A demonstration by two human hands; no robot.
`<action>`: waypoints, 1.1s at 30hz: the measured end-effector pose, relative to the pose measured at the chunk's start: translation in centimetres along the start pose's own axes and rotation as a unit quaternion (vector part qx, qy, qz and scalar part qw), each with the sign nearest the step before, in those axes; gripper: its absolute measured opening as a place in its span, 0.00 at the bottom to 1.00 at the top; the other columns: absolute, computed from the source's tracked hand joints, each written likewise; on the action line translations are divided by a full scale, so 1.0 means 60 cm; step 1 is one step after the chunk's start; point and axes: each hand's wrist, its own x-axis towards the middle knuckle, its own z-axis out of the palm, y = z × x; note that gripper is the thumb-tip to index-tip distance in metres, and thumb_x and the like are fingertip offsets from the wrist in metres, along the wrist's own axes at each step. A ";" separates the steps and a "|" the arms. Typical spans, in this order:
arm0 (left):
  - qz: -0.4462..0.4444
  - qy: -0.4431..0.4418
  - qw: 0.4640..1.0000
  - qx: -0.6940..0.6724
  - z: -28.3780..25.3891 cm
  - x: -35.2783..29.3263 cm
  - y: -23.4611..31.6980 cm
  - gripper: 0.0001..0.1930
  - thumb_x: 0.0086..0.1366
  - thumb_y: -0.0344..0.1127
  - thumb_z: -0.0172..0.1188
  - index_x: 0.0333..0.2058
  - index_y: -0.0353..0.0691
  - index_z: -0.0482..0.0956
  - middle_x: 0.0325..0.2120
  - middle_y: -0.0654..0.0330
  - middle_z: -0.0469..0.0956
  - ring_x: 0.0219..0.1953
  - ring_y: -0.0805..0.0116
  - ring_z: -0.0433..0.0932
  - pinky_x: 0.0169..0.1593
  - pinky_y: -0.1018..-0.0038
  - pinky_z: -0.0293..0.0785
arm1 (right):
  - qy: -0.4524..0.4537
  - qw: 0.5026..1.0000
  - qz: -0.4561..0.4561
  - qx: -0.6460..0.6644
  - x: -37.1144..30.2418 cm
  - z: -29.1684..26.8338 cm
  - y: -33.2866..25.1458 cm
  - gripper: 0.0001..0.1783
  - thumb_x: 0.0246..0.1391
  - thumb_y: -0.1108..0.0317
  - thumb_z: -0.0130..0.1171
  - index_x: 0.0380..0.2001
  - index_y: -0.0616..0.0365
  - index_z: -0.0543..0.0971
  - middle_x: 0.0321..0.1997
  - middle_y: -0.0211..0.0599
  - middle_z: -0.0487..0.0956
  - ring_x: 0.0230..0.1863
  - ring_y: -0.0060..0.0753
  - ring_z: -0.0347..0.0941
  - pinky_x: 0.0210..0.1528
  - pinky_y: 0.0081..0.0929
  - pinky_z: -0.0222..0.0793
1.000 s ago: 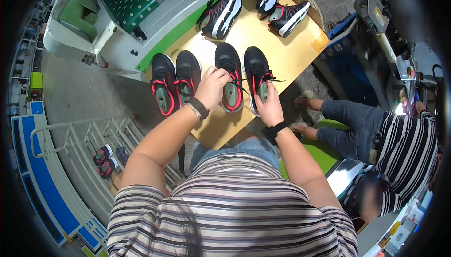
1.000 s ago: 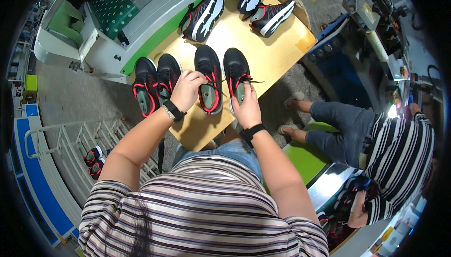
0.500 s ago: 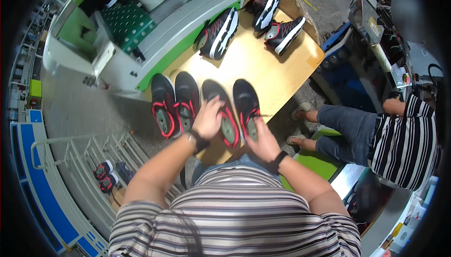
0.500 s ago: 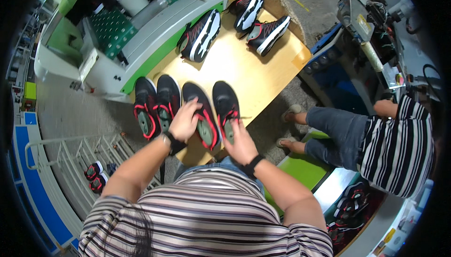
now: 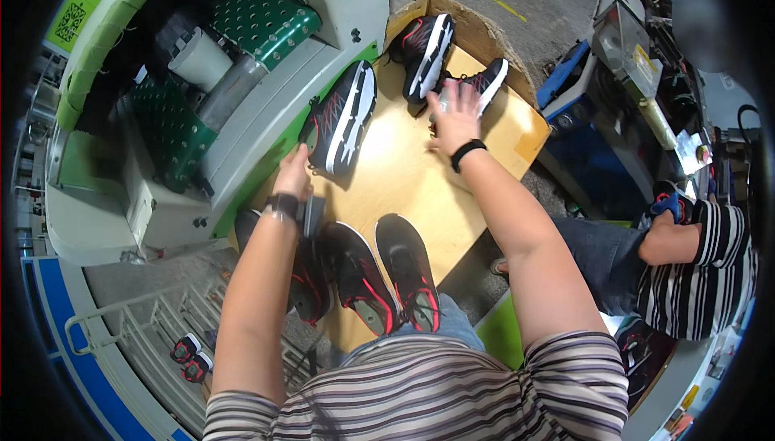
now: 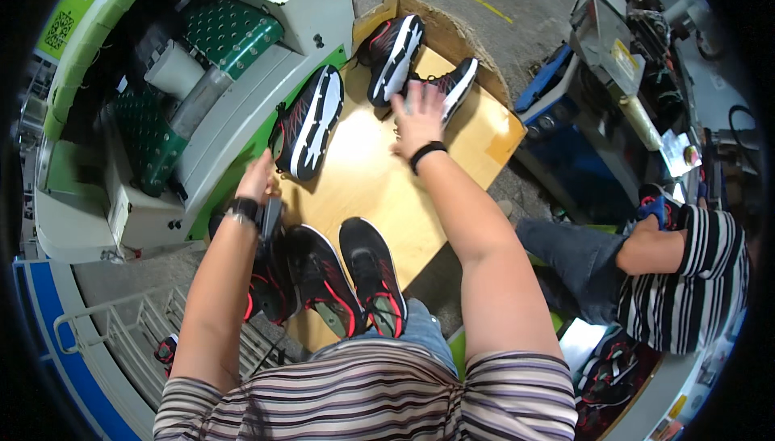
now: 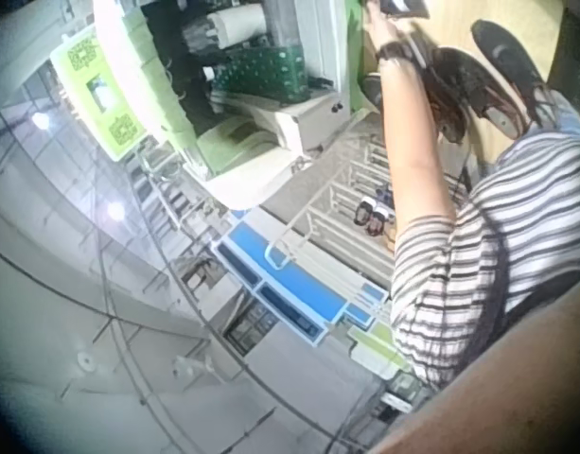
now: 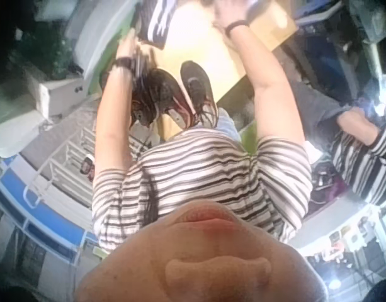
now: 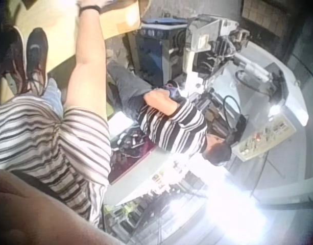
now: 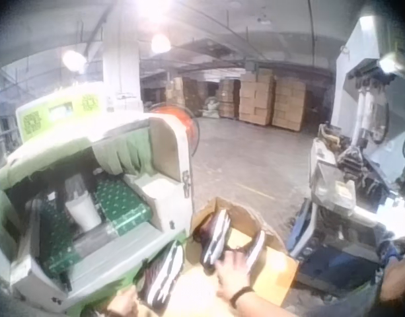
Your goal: The person picks up shoes from a table, places them into a machine, and then removes them to pull the laces before placing them onto a rack.
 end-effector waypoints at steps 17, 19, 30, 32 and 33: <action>0.191 -0.238 0.952 -0.025 0.150 -0.037 0.027 0.38 0.55 0.29 0.70 0.62 0.36 0.59 0.51 0.53 0.74 0.52 0.61 0.75 0.55 0.67 0.72 | 0.141 0.870 0.163 0.444 -0.474 0.049 -0.060 0.56 0.38 0.76 0.64 0.71 0.59 0.47 0.68 0.56 0.54 0.70 0.58 0.52 0.71 0.42 0.50; 0.137 -0.236 0.962 -0.026 0.124 -0.065 0.013 0.37 0.55 0.29 0.69 0.61 0.36 0.60 0.51 0.53 0.74 0.51 0.62 0.76 0.55 0.68 0.72 | 0.126 0.866 0.140 0.463 -0.496 0.039 -0.063 0.55 0.39 0.76 0.65 0.70 0.57 0.50 0.69 0.56 0.53 0.70 0.59 0.52 0.72 0.41 0.50; 0.055 -0.221 0.968 0.105 -0.095 -0.094 -0.039 0.38 0.62 0.57 0.62 0.62 0.37 0.64 0.57 0.49 0.69 0.50 0.54 0.77 0.41 0.56 0.81 | 0.119 0.892 0.079 0.430 -0.456 -0.046 0.031 0.07 0.60 0.75 0.53 0.41 0.65 0.75 0.39 0.41 0.75 0.43 0.37 0.74 0.47 0.30 0.70; -0.038 -0.154 0.985 0.073 -0.084 -0.167 0.003 0.34 0.67 0.50 0.58 0.67 0.48 0.58 0.61 0.51 0.64 0.58 0.52 0.71 0.44 0.51 0.81 | 0.055 0.825 0.147 0.543 -0.482 -0.043 0.070 0.07 0.60 0.76 0.51 0.39 0.64 0.77 0.35 0.41 0.78 0.40 0.38 0.76 0.45 0.28 0.71; 0.011 -0.121 0.992 0.030 -0.127 -0.125 -0.021 0.32 0.67 0.43 0.57 0.68 0.51 0.58 0.63 0.51 0.63 0.55 0.54 0.73 0.43 0.53 0.81 | 0.044 0.851 0.113 0.512 -0.466 -0.045 0.072 0.08 0.59 0.77 0.51 0.39 0.64 0.78 0.35 0.41 0.78 0.39 0.40 0.77 0.45 0.29 0.72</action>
